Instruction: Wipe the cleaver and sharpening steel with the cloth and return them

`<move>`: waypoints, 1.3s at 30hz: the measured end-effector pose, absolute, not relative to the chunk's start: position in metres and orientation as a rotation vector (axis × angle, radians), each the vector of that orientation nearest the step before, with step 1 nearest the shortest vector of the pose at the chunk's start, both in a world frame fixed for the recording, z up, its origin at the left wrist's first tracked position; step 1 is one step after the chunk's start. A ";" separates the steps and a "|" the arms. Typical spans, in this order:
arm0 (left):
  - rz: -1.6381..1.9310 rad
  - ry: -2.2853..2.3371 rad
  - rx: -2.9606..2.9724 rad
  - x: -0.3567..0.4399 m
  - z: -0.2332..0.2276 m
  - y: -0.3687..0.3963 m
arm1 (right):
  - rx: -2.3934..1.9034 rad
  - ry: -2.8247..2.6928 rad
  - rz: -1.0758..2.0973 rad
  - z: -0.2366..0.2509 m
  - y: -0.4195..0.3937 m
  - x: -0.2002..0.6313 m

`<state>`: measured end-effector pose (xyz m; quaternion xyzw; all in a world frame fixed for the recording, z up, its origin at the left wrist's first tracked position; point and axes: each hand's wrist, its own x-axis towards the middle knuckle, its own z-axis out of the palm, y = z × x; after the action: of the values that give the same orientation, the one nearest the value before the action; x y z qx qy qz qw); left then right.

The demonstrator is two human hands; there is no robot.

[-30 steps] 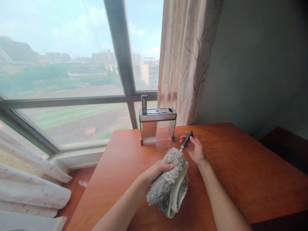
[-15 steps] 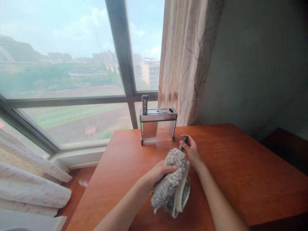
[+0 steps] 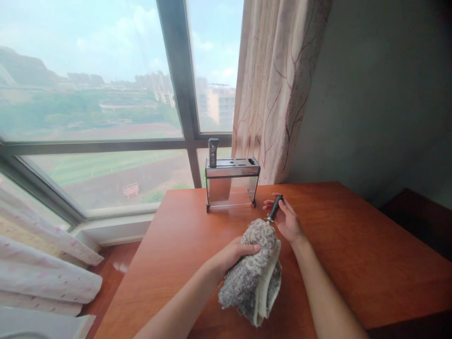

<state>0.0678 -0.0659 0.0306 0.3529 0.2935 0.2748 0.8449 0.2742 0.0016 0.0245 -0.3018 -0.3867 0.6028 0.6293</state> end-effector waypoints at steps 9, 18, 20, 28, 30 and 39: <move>0.659 0.614 0.690 0.069 0.030 -0.061 | -0.845 -1.031 1.355 0.018 -0.001 0.251; 0.614 0.701 0.944 0.069 0.037 -0.065 | -1.107 -0.980 0.831 0.017 0.013 0.264; 0.599 0.723 0.992 0.069 0.039 -0.066 | -1.134 -0.885 0.750 0.015 0.017 0.274; 0.653 0.789 1.055 0.063 0.041 -0.060 | -1.096 -0.409 0.636 0.004 0.028 0.324; 0.746 0.827 1.039 0.061 0.042 -0.056 | -1.088 -0.412 0.651 0.005 0.026 0.328; 1.180 0.979 0.937 0.044 0.047 -0.039 | -0.967 -0.585 0.904 0.021 -0.001 0.320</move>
<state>0.0435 -0.0388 0.0469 0.4082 0.4263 0.5136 0.6228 0.3201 -0.0012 0.0211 -0.4426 -0.2676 0.4135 0.7494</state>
